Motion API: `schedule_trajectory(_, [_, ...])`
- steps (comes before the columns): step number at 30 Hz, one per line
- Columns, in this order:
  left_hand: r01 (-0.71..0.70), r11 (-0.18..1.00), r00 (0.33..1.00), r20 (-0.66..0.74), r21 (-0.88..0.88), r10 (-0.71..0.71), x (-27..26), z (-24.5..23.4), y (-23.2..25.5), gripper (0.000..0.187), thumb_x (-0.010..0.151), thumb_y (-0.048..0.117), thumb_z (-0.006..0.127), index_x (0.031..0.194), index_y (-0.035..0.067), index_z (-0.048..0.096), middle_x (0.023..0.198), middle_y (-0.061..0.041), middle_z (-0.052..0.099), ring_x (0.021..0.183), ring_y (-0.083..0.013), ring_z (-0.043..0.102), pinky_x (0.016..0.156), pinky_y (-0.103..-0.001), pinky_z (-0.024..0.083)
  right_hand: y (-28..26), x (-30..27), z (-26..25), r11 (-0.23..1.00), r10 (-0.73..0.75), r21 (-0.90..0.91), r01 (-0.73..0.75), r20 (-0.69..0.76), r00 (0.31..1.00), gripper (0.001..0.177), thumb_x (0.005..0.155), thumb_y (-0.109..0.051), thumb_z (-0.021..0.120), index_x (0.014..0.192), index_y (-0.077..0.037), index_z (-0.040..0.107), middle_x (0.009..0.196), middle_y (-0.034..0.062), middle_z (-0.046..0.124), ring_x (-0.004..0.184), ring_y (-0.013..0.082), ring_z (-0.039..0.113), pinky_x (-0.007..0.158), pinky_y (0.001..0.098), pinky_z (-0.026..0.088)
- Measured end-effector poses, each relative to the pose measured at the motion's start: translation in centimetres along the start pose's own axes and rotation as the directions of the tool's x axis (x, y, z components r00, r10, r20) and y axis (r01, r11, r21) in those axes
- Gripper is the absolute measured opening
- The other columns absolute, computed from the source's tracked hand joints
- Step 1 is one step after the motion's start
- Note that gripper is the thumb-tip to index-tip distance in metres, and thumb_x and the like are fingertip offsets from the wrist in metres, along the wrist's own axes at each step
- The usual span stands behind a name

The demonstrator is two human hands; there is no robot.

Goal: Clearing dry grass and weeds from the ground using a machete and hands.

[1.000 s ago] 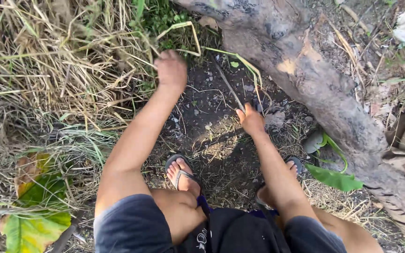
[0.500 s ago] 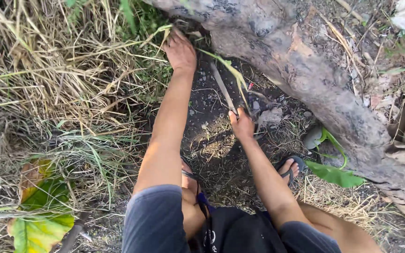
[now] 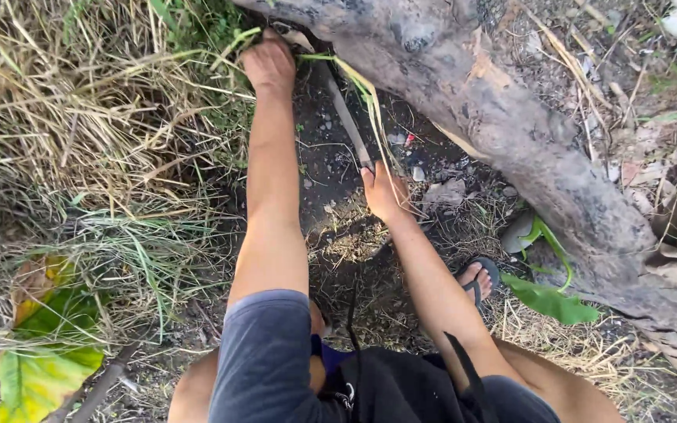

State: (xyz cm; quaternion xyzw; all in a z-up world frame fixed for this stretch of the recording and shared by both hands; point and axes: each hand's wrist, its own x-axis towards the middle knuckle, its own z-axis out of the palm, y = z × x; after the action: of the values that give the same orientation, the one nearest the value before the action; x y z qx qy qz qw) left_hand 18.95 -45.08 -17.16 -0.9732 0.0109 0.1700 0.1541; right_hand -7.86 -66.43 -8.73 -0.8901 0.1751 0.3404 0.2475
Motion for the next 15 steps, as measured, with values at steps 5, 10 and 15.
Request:
schedule_trajectory(5, [-0.081,0.997,0.995,0.054,-0.001,0.081,-1.9,0.3,0.0,0.037,0.107,0.037,0.043,0.108,0.005,0.061,0.067,-0.001,0.066,0.055,-0.0109,0.063,0.050,-0.030,0.054,-0.2,-0.8,-1.6,0.954,-0.006,0.299,-0.007,0.044,0.999,0.060,0.105,-0.057,0.047,0.121,0.000,0.058,0.079,0.0173,0.068,0.064,0.0315,0.072,0.065,0.0445,0.057])
schedule_trajectory(10, [-0.091,0.991,0.993,0.060,-0.101,0.098,-1.5,1.5,0.2,0.029,0.110,0.030,0.045,0.108,0.009,0.065,0.081,-0.006,0.073,0.069,-0.0193,0.071,0.058,-0.037,0.056,3.3,0.4,0.7,0.804,0.021,0.581,-0.122,0.177,0.984,0.058,0.100,-0.052,0.057,0.124,0.000,0.057,0.065,0.0109,0.062,0.046,0.0206,0.063,0.045,0.0369,0.052])
schedule_trajectory(15, [-0.078,0.982,0.997,0.014,-0.172,0.082,-2.2,0.3,-1.6,0.029,0.107,0.032,0.051,0.112,0.007,0.066,0.095,-0.014,0.077,0.087,-0.0305,0.075,0.074,-0.042,0.058,2.9,1.1,-0.2,0.752,0.044,0.640,-0.155,0.186,0.982,0.047,0.098,-0.051,0.061,0.115,-0.007,0.068,0.061,0.0038,0.057,0.044,0.0134,0.057,0.040,0.0331,0.050])
